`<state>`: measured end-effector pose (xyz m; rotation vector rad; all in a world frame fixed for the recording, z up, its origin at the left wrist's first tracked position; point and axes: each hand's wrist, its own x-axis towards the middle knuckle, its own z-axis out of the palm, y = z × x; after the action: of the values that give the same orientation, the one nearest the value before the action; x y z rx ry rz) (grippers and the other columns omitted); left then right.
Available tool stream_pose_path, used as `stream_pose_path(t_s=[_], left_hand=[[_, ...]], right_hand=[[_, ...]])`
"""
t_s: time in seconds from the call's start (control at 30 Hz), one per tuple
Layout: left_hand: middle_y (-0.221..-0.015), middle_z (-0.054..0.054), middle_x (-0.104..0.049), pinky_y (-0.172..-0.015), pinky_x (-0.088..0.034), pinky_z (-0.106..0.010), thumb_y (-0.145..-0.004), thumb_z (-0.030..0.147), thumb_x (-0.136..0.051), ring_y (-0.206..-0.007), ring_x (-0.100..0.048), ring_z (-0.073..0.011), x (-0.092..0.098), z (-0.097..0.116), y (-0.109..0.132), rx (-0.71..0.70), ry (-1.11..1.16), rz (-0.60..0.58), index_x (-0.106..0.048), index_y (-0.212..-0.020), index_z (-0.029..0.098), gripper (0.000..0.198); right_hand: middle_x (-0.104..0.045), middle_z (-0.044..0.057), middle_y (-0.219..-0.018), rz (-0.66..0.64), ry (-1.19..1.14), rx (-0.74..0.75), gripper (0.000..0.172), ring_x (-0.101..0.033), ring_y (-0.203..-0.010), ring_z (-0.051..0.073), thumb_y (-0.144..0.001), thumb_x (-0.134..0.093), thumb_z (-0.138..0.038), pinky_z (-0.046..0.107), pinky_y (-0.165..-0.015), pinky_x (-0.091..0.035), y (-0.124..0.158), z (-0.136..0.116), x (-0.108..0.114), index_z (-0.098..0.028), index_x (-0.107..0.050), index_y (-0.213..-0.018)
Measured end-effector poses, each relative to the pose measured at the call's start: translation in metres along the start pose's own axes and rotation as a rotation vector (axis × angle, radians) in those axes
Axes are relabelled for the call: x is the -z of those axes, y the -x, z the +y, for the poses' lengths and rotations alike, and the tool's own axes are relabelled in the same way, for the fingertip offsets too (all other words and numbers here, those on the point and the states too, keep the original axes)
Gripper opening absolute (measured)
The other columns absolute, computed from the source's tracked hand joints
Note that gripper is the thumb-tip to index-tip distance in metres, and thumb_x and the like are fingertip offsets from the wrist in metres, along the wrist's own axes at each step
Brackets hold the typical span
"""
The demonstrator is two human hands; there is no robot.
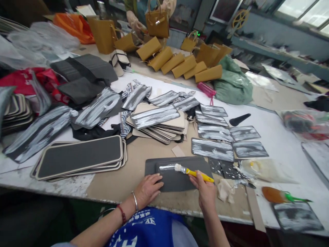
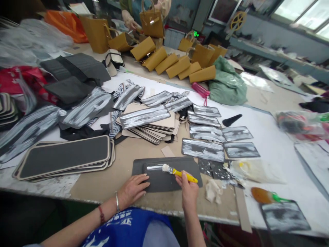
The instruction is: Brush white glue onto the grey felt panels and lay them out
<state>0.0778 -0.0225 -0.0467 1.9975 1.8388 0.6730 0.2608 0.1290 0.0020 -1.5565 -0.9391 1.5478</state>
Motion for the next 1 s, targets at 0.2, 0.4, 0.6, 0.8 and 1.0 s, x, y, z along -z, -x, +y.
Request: stream_pose_path(t_s=[0.2, 0.4, 0.6, 0.8, 1.0], left_hand=[[-0.114, -0.010, -0.059, -0.086, -0.050, -0.041, -0.079, 0.016, -0.051, -0.109, -0.053, -0.0237, -0.004, -0.002, 0.001, -0.038, -0.040, 0.078, -0.059, -0.104, 0.019, 0.026], [-0.111, -0.010, -0.061, -0.085, -0.051, -0.040, -0.080, 0.017, -0.050, -0.107, -0.055, -0.0228, -0.004, 0.000, 0.000, -0.065, -0.058, 0.112, -0.059, -0.104, 0.020, 0.026], [-0.115, -0.010, -0.059, -0.092, -0.048, -0.041, -0.075, 0.010, -0.046, -0.112, -0.052, -0.0214, 0.008, 0.005, -0.002, -0.020, 0.048, 0.068, -0.055, -0.109, 0.018, 0.035], [-0.112, -0.008, -0.061, -0.094, -0.047, -0.039, -0.067, -0.004, -0.034, -0.110, -0.053, -0.0165, 0.006, -0.006, -0.004, 0.019, 0.168, 0.048, -0.053, -0.107, 0.017, 0.049], [-0.111, -0.008, -0.062, -0.092, -0.049, -0.040, -0.061, -0.008, -0.032, -0.110, -0.053, -0.0170, -0.004, -0.013, -0.002, -0.022, 0.131, 0.073, -0.054, -0.104, 0.016, 0.054]], right_hand=[[-0.068, 0.007, -0.067, 0.181, 0.015, 0.123, 0.046, -0.067, -0.066, 0.022, -0.054, -0.076, -0.046, 0.028, -0.061, -0.058, -0.043, -0.012, 0.063, -0.009, -0.062, -0.078], [-0.067, 0.007, -0.061, 0.306, -0.023, 0.176, 0.046, -0.066, -0.060, 0.021, -0.051, -0.076, -0.047, 0.029, -0.062, -0.058, -0.072, -0.020, 0.103, -0.009, -0.062, -0.073], [-0.069, 0.007, -0.072, 0.204, 0.045, 0.173, 0.046, -0.067, -0.069, 0.022, -0.059, -0.073, -0.047, 0.032, -0.067, -0.058, -0.019, -0.021, 0.087, -0.009, -0.063, -0.084], [-0.069, 0.008, -0.079, -0.126, 0.125, 0.029, 0.041, -0.067, -0.074, 0.025, -0.067, -0.068, -0.049, 0.038, -0.070, -0.058, 0.054, 0.013, 0.026, -0.013, -0.064, -0.087], [-0.068, 0.008, -0.083, -0.189, 0.196, 0.043, 0.037, -0.066, -0.076, 0.025, -0.070, -0.064, -0.049, 0.039, -0.072, -0.057, 0.068, 0.041, 0.003, -0.015, -0.064, -0.085]])
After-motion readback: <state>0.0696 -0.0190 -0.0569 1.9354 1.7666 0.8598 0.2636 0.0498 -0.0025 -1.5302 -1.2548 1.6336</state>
